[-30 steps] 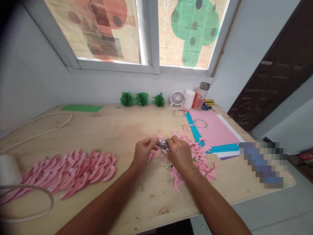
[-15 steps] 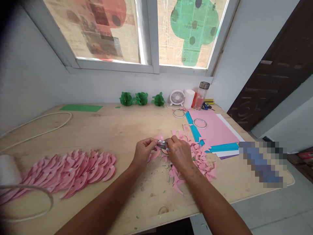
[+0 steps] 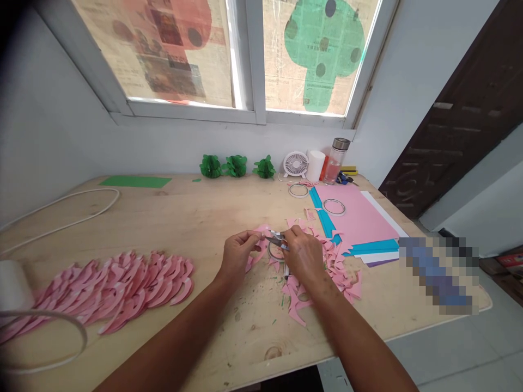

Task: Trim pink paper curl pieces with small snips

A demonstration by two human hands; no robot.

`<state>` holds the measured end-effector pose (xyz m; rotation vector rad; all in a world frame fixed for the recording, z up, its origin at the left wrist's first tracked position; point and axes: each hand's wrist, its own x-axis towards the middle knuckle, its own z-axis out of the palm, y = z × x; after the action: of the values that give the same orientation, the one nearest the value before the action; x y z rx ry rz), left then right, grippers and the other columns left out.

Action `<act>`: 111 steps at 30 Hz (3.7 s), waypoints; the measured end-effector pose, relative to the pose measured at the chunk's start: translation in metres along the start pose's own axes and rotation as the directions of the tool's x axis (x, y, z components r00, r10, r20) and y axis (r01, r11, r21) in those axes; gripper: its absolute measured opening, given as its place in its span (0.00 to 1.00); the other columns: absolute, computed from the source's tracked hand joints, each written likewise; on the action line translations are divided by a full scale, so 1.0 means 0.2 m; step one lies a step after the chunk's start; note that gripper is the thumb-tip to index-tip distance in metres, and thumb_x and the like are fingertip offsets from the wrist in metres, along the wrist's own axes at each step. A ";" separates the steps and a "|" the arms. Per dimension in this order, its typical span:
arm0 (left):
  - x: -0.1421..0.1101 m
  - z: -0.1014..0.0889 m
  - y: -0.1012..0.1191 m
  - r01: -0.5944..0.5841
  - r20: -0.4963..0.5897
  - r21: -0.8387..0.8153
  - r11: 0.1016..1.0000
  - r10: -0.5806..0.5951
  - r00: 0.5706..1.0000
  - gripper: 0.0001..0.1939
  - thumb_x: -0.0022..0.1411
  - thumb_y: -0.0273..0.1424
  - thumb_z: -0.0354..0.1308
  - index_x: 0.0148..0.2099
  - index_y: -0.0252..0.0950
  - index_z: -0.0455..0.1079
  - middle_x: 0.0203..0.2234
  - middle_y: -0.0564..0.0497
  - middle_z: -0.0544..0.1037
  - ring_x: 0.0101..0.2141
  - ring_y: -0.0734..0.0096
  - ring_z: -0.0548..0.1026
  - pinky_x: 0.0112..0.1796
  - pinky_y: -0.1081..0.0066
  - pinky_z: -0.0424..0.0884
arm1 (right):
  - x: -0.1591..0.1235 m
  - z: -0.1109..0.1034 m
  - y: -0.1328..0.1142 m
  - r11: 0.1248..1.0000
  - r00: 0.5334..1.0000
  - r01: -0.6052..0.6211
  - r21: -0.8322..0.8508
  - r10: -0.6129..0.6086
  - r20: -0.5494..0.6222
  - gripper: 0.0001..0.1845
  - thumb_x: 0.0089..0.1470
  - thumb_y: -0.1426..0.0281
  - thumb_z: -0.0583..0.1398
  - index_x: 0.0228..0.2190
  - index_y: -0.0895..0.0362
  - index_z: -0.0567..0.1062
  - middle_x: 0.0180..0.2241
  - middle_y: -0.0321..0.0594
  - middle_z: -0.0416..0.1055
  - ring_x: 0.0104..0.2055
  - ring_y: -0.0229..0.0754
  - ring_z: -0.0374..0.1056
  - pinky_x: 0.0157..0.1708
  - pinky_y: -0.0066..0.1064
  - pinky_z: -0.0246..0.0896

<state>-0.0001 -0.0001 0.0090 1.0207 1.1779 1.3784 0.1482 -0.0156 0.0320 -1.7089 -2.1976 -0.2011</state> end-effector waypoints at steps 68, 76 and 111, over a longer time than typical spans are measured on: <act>0.01 0.02 -0.05 0.113 0.195 -0.134 0.985 -0.085 0.977 0.11 0.44 0.35 0.61 0.29 0.31 0.75 0.22 0.50 0.74 0.23 0.74 0.68 0.25 0.76 0.65 | 0.01 0.03 -0.02 0.823 0.984 0.107 0.557 -0.008 -0.176 0.03 0.48 0.74 0.56 0.26 0.55 0.69 0.29 0.38 0.67 0.29 0.38 0.63 0.27 0.26 0.56; 0.00 0.02 -0.02 0.126 0.214 -0.138 0.982 -0.094 0.972 0.10 0.42 0.31 0.62 0.30 0.32 0.75 0.21 0.51 0.74 0.22 0.76 0.67 0.24 0.76 0.64 | 0.01 0.03 -0.03 0.816 0.983 0.123 0.565 -0.024 -0.180 0.05 0.48 0.75 0.56 0.29 0.55 0.71 0.31 0.39 0.67 0.31 0.38 0.64 0.28 0.26 0.57; -0.01 0.03 -0.01 0.153 0.222 -0.151 0.977 -0.117 0.968 0.12 0.42 0.33 0.64 0.30 0.31 0.75 0.22 0.52 0.74 0.23 0.76 0.69 0.26 0.76 0.65 | 0.02 0.04 -0.03 0.800 0.985 0.092 0.592 0.015 -0.174 0.02 0.47 0.73 0.57 0.24 0.56 0.68 0.25 0.36 0.63 0.26 0.36 0.59 0.25 0.27 0.52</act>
<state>0.0059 -0.0017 0.0087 0.9252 0.9404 1.2063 0.1402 -0.0110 0.0276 -1.2359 -1.8865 0.3070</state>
